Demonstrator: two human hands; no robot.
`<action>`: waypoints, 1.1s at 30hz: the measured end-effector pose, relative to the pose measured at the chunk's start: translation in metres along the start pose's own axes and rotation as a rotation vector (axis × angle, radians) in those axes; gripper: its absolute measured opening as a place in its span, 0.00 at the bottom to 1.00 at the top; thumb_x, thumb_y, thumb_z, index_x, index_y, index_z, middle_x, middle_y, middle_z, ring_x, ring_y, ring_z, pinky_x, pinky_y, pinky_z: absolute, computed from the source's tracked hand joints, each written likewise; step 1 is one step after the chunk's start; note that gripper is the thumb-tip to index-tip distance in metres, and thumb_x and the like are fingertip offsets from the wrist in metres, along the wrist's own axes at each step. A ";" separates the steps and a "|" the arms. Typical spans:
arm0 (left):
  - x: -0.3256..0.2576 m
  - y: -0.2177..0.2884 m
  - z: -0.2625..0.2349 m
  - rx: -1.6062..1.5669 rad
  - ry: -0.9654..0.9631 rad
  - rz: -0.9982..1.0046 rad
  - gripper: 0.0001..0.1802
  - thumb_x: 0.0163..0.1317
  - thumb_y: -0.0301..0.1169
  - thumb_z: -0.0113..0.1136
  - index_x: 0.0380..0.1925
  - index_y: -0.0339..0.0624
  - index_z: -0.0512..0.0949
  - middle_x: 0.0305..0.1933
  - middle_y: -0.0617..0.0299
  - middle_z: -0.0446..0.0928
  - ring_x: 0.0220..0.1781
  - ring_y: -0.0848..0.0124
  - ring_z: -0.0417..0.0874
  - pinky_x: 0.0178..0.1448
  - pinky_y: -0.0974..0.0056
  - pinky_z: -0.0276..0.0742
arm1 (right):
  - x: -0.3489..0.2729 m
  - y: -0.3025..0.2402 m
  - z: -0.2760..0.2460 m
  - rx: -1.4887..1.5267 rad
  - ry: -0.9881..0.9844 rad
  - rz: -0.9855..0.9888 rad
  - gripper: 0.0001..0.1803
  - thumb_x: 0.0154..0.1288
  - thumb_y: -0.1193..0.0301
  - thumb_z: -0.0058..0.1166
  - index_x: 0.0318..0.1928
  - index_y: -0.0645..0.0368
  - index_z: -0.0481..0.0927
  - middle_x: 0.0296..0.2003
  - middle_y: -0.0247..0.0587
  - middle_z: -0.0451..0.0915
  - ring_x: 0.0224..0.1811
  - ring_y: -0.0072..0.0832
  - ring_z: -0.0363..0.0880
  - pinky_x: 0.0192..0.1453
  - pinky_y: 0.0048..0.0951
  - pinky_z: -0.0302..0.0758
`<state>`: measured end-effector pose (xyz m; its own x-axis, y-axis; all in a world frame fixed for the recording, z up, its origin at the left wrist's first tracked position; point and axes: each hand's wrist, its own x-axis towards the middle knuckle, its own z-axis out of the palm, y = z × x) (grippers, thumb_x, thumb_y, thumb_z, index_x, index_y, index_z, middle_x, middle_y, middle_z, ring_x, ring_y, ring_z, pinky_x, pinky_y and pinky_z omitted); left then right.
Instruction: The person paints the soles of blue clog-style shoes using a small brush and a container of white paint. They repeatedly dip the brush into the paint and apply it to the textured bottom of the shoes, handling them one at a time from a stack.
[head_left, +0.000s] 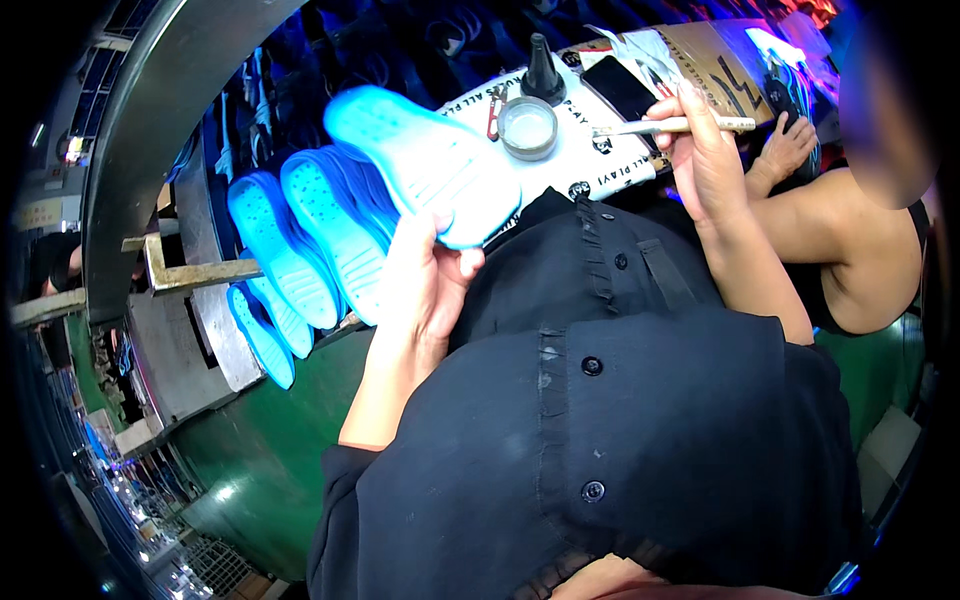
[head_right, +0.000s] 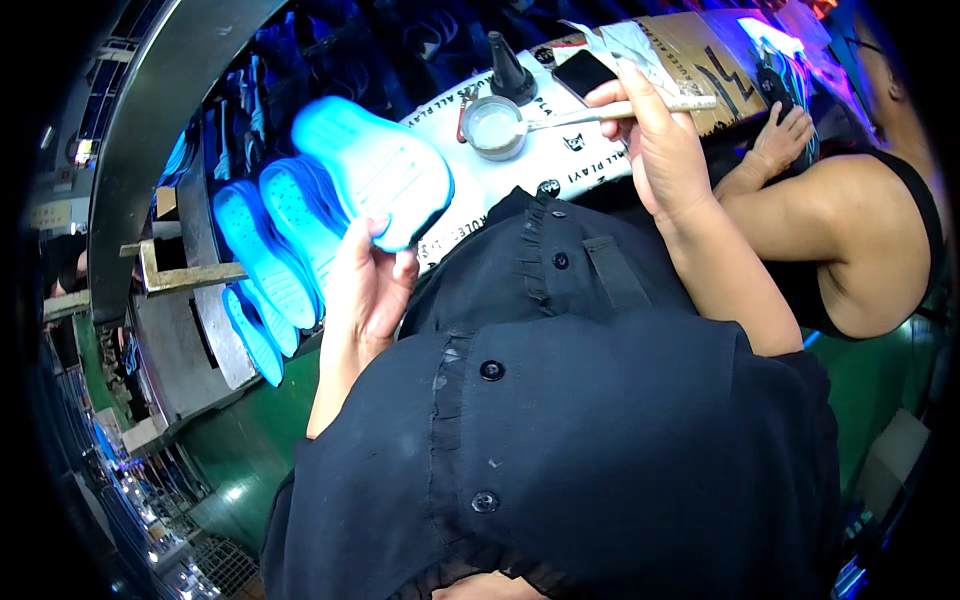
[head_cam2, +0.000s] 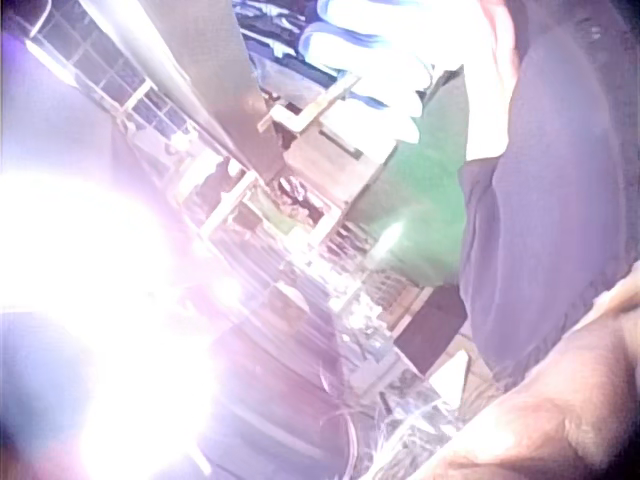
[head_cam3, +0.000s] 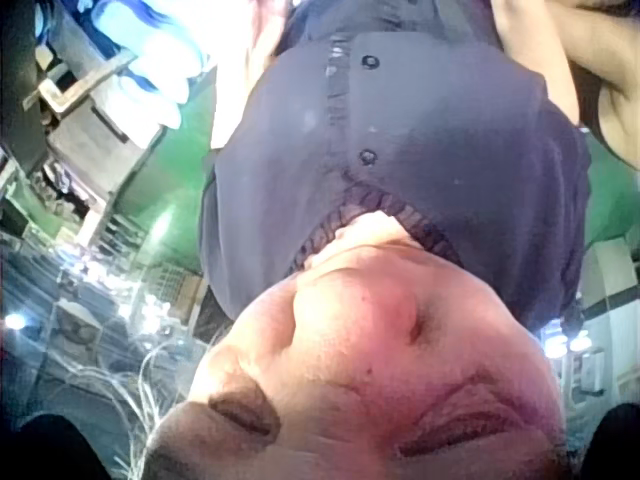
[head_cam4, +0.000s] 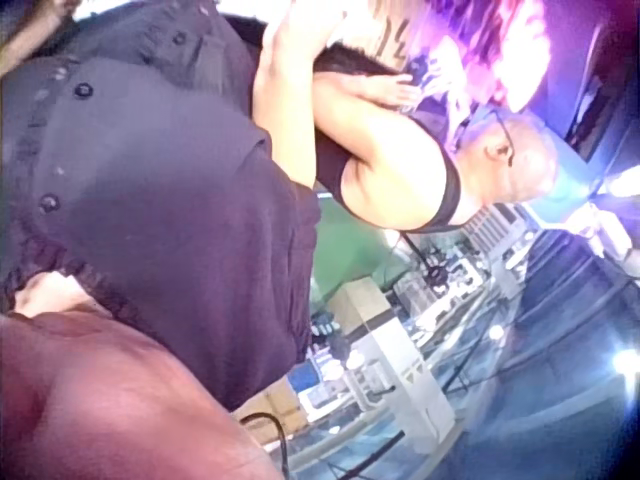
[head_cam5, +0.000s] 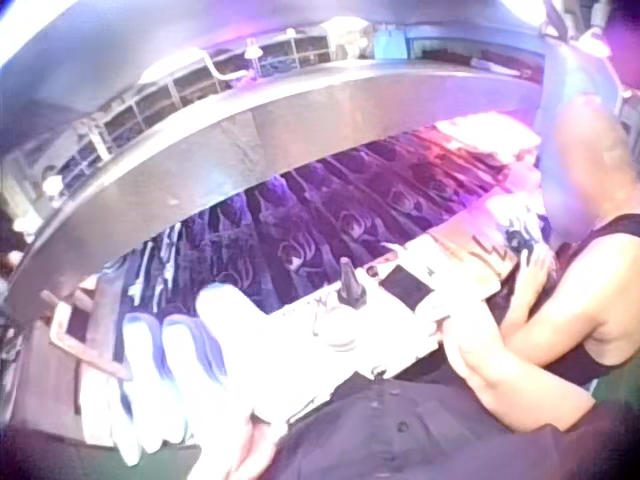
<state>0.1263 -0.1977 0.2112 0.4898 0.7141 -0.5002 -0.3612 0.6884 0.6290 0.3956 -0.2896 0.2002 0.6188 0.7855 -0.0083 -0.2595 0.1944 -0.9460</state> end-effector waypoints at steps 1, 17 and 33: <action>0.003 0.000 0.001 -0.066 0.023 -0.048 0.08 0.55 0.27 0.57 0.34 0.38 0.71 0.27 0.61 0.75 0.19 0.71 0.72 0.24 0.72 0.72 | 0.000 0.000 0.000 0.018 -0.001 0.015 0.21 0.68 0.58 0.47 0.31 0.64 0.80 0.28 0.35 0.76 0.29 0.20 0.67 0.38 0.22 0.64; -0.025 0.036 0.012 0.171 -0.312 -0.155 0.28 0.52 0.34 0.58 0.50 0.31 0.62 0.34 0.50 0.76 0.16 0.68 0.75 0.14 0.70 0.69 | 0.003 0.010 -0.023 0.009 0.053 -0.011 0.20 0.69 0.59 0.47 0.28 0.62 0.79 0.25 0.36 0.79 0.26 0.20 0.73 0.31 0.22 0.69; 0.161 0.012 0.505 0.273 -0.942 -0.062 0.23 0.57 0.27 0.63 0.52 0.39 0.68 0.48 0.45 0.75 0.42 0.65 0.81 0.29 0.81 0.75 | -0.001 -0.010 -0.103 0.102 0.288 0.085 0.18 0.69 0.63 0.48 0.27 0.63 0.79 0.21 0.33 0.75 0.23 0.18 0.70 0.30 0.20 0.66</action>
<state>0.6014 -0.1392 0.4387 0.9771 0.2018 0.0676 -0.1754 0.5834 0.7930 0.4743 -0.3527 0.1763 0.7726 0.6056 -0.1909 -0.3830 0.2047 -0.9008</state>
